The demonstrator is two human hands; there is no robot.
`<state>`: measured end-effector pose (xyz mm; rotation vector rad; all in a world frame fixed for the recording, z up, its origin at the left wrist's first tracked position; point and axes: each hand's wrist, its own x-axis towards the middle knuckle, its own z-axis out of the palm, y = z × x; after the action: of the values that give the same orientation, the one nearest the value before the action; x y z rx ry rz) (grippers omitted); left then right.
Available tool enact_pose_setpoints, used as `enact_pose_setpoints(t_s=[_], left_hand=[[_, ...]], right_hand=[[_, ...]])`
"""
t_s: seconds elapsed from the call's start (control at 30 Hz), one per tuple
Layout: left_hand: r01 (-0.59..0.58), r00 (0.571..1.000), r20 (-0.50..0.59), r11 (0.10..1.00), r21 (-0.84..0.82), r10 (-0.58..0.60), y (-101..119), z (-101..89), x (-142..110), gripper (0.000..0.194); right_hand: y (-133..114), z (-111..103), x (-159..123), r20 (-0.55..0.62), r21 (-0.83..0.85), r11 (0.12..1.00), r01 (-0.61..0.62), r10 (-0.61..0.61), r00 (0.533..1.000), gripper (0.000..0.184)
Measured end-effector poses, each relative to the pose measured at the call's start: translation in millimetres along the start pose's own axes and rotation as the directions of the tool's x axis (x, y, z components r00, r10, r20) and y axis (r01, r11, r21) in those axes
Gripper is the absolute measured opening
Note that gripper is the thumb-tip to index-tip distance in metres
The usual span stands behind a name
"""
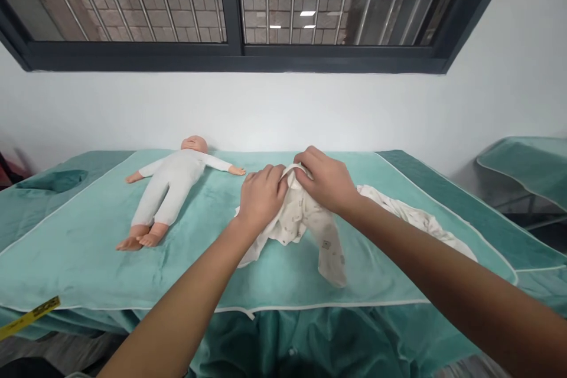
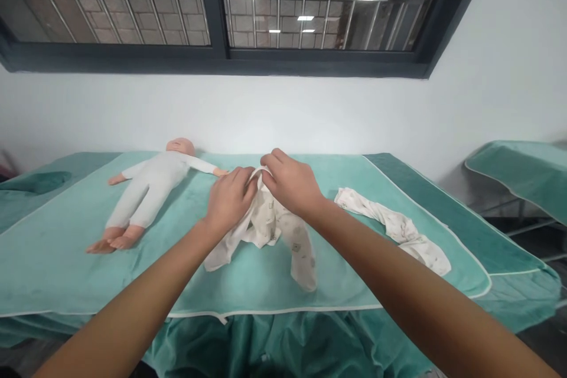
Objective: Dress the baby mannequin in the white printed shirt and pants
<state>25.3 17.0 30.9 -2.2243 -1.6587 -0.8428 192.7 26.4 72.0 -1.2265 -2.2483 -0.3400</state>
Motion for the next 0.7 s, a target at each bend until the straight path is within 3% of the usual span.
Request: enact_pose_setpoints(t_s=[0.13, 0.23, 0.47, 0.7], left_hand=[[-0.022, 0.998, -0.06, 0.999, 0.043, 0.025, 15, -25.0, 12, 0.031], [-0.046, 0.999, -0.02, 0.985, 0.164, 0.049, 13, -41.5, 21, 0.029], [0.075, 0.996, 0.015, 0.95, 0.302, -0.083, -27, -74.9, 33, 0.031], [0.289, 0.957, -0.049, 0.927, 0.237, -0.286, -54, -79.4, 14, 0.041]], right_hand=[[-7, -12, 8, -0.063, -0.115, 0.991, 0.069, -0.076, 0.995, 0.023], [1, -15, 15, -0.027, -0.231, 0.967, 0.106, -0.115, 0.993, 0.026], [45, -32, 17, 0.041, -0.277, 0.957, -0.085, 0.1, 0.994, 0.036], [64, -39, -1, 0.047, -0.105, 0.96, -0.261, 0.267, 0.963, 0.032]])
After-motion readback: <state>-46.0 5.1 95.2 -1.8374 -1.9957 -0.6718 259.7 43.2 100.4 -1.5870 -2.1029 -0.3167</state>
